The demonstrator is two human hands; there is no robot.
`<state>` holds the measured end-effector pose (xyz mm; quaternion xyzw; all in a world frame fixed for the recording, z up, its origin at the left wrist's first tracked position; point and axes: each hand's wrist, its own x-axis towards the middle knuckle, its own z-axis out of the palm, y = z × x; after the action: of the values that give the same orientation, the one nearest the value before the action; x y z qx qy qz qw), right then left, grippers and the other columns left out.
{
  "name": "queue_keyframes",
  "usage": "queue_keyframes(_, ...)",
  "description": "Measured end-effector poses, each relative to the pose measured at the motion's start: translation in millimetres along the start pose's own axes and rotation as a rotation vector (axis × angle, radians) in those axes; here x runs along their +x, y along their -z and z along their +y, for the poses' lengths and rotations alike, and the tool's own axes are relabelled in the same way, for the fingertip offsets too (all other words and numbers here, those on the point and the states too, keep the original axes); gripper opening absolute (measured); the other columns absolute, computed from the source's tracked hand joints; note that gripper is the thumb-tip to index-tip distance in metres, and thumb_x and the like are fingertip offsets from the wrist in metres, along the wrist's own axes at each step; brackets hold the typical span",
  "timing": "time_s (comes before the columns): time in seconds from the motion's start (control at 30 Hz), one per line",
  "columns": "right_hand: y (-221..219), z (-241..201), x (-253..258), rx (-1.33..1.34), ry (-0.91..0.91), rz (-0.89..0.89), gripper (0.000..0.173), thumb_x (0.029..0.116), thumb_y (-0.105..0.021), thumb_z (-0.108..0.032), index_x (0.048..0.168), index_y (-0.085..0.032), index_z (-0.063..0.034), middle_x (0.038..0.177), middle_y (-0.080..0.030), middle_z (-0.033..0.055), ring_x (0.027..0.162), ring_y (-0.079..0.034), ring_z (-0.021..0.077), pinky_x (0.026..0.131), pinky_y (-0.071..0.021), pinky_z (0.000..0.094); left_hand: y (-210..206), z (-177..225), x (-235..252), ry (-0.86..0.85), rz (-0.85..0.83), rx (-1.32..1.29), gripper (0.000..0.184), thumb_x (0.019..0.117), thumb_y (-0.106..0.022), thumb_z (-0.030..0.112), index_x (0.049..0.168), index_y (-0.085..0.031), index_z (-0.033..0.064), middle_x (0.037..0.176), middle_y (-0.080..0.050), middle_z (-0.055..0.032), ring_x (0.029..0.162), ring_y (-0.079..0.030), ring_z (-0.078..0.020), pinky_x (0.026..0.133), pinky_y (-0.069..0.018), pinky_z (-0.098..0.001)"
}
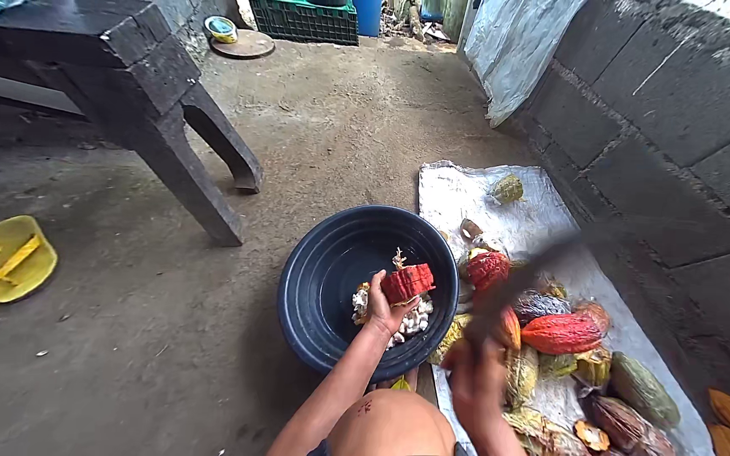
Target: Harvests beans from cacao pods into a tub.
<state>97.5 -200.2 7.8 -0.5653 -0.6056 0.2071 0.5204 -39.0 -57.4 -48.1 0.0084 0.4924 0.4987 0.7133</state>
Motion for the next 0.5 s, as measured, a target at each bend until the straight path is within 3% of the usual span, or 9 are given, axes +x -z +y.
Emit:
queue_keyframes(0.03,-7.3,19.5,-13.2,-0.112,-0.184,-0.185,0.031,0.1047,-0.052,-0.023,0.114,-0.066,0.0028,0.071,-0.068,0.0091,0.061,-0.069,0.0222,0.061,-0.0588,0.0448,-1.2,-2.3,-3.0,-0.029,-0.028,0.042,0.053,0.1071,-0.026,0.045,0.128,-0.053,0.0044,0.117,-0.064,-0.0182,0.103,-0.065,-0.0319,0.083,-0.0548,-0.0530)
queue_keyframes(0.07,-14.4,32.6,-18.9,-0.166,-0.321,-0.325,0.032,0.1036,-0.052,-0.021,0.118,-0.064,0.0044,0.072,-0.067,0.0131,0.064,-0.068,0.0270,0.064,-0.0576,0.0496,-1.4,-3.0,-3.1,-0.056,-0.039,0.099,0.054,0.1086,-0.025,0.043,0.124,-0.056,0.0014,0.106,-0.067,-0.0171,0.094,-0.067,-0.0291,0.079,-0.0563,-0.0491)
queue_keyframes(0.1,-17.2,40.7,-17.0,-0.178,-0.369,-0.383,0.031,0.1025,-0.054,-0.020,0.117,-0.065,0.0051,0.070,-0.066,0.0129,0.062,-0.067,0.0263,0.063,-0.0572,0.0485,-1.8,-2.0,-1.5,-0.043,-0.068,0.137,0.053,0.1088,-0.026,0.043,0.123,-0.056,0.0016,0.106,-0.067,-0.0167,0.094,-0.067,-0.0286,0.079,-0.0562,-0.0484)
queue_keyframes(0.2,-7.4,41.0,-10.6,-0.171,-0.431,-0.460,0.030,0.1043,-0.051,-0.024,0.115,-0.065,0.0016,0.065,-0.062,0.0083,0.055,-0.064,0.0223,0.059,-0.0568,0.0449,5.6,2.4,-4.7,0.093,-0.192,0.166,0.061,0.1063,-0.026,0.054,0.134,-0.052,0.0061,0.124,-0.064,-0.0189,0.110,-0.064,-0.0350,0.088,-0.0548,-0.0571)
queue_keyframes(0.3,2.5,37.9,6.0,-0.218,-0.413,-0.485,0.029,0.1038,-0.051,-0.023,0.116,-0.064,0.0003,0.068,-0.063,0.0093,0.059,-0.064,0.0239,0.062,-0.0563,0.0465,-4.2,14.9,-1.9,0.205,-0.313,0.154,0.072,0.1033,-0.023,0.065,0.133,-0.053,0.0063,0.121,-0.066,-0.0208,0.107,-0.067,-0.0374,0.088,-0.0563,-0.0572)
queue_keyframes(0.33,3.4,36.6,3.1,-0.256,-0.392,-0.492,0.028,0.1030,-0.052,-0.022,0.115,-0.064,0.0010,0.070,-0.064,0.0110,0.062,-0.065,0.0264,0.063,-0.0560,0.0485,-2.1,13.8,-0.8,0.238,-0.309,0.139,0.070,0.1038,-0.026,0.064,0.130,-0.054,0.0054,0.118,-0.067,-0.0208,0.104,-0.068,-0.0370,0.087,-0.0571,-0.0559)
queue_keyframes(0.4,-0.8,34.5,-7.2,-0.379,-0.385,-0.490,0.028,0.1028,-0.053,-0.020,0.117,-0.064,0.0014,0.075,-0.068,0.0150,0.069,-0.069,0.0332,0.066,-0.0564,0.0526,1.9,5.7,-0.9,0.254,-0.265,0.069,0.053,0.1067,-0.033,0.048,0.125,-0.056,0.0036,0.113,-0.068,-0.0193,0.102,-0.068,-0.0346,0.088,-0.0574,-0.0527)
queue_keyframes(0.5,-15.3,24.7,-15.8,-0.557,-0.520,-0.524,0.029,0.1061,-0.050,-0.021,0.125,-0.061,-0.0019,0.087,-0.073,0.0178,0.083,-0.074,0.0375,0.073,-0.0579,0.0538,9.2,-7.8,-2.5,0.182,-0.190,-0.063,0.034,0.1047,-0.037,0.027,0.118,-0.056,0.0025,0.108,-0.068,-0.0182,0.098,-0.069,-0.0316,0.085,-0.0585,-0.0491)
